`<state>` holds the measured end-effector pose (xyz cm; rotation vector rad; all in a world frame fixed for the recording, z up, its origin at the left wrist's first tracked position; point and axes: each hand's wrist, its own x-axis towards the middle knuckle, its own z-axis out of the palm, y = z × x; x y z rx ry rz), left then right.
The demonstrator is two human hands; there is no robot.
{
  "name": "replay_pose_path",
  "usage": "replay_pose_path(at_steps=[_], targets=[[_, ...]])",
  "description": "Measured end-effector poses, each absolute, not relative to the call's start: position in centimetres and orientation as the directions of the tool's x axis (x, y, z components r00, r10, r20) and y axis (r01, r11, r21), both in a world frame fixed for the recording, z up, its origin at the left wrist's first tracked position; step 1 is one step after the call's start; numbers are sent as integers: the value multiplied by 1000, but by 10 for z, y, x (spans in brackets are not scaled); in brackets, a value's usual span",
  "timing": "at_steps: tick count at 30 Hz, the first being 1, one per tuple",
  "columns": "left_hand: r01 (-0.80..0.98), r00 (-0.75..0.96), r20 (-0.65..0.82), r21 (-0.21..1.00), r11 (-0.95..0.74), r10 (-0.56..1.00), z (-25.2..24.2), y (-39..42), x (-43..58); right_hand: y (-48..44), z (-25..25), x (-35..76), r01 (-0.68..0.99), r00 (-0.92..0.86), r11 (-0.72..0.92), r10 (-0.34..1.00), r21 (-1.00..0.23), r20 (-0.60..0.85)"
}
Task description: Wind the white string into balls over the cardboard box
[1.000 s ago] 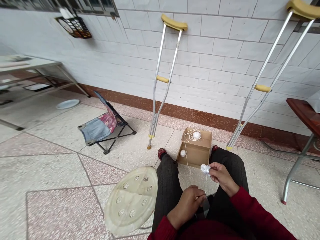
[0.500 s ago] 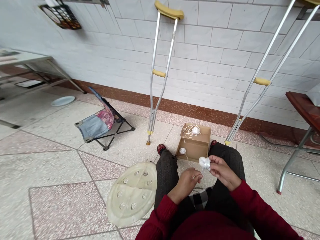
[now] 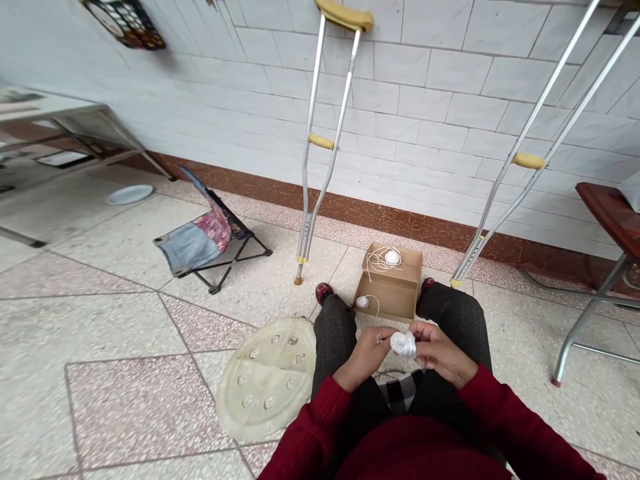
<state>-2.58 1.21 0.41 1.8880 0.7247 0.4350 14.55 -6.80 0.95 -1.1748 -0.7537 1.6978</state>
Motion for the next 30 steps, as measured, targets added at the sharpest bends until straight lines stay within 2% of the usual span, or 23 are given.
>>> replay_pose_path(at_steps=[2,4,9,11,13,15,17,20,22,27,30], targets=[[291,766,-65,922,-254,639,-4,0,-22,-56,18,156,-385,-36,-365,924,-848,-381],[309,793,-80,908,-285,604,-7,-10,-21,-42,16,165,-362,48,-329,928,-872,-370],[372,810,-14,784,-496,586,9,-11,-30,-28,-23,168,-20,255,-273,929,-962,-269],[371,803,45,742,-559,594,18,0,-35,-39,-35,160,49,188,-268,948,-962,-255],[367,781,88,737,-568,619,23,12,-37,-55,-36,151,8,10,-314,949,-949,-314],[355,761,78,781,-513,645,21,20,-36,-70,-24,144,-94,-133,-379,921,-921,-365],[332,753,22,850,-409,658,12,21,-30,-76,-6,141,-210,-163,-407,911,-889,-378],[343,733,-66,896,-284,677,-8,10,-21,-67,18,146,-330,-108,-376,926,-866,-361],[375,729,-89,882,-287,678,-18,0,-17,-52,26,151,-359,-73,-337,940,-870,-334],[464,764,-65,747,-476,642,-16,-9,-23,-13,6,155,-324,171,-259,930,-910,-325],[473,774,45,622,-624,632,0,0,-29,-7,-18,149,-197,237,-246,927,-949,-290]])
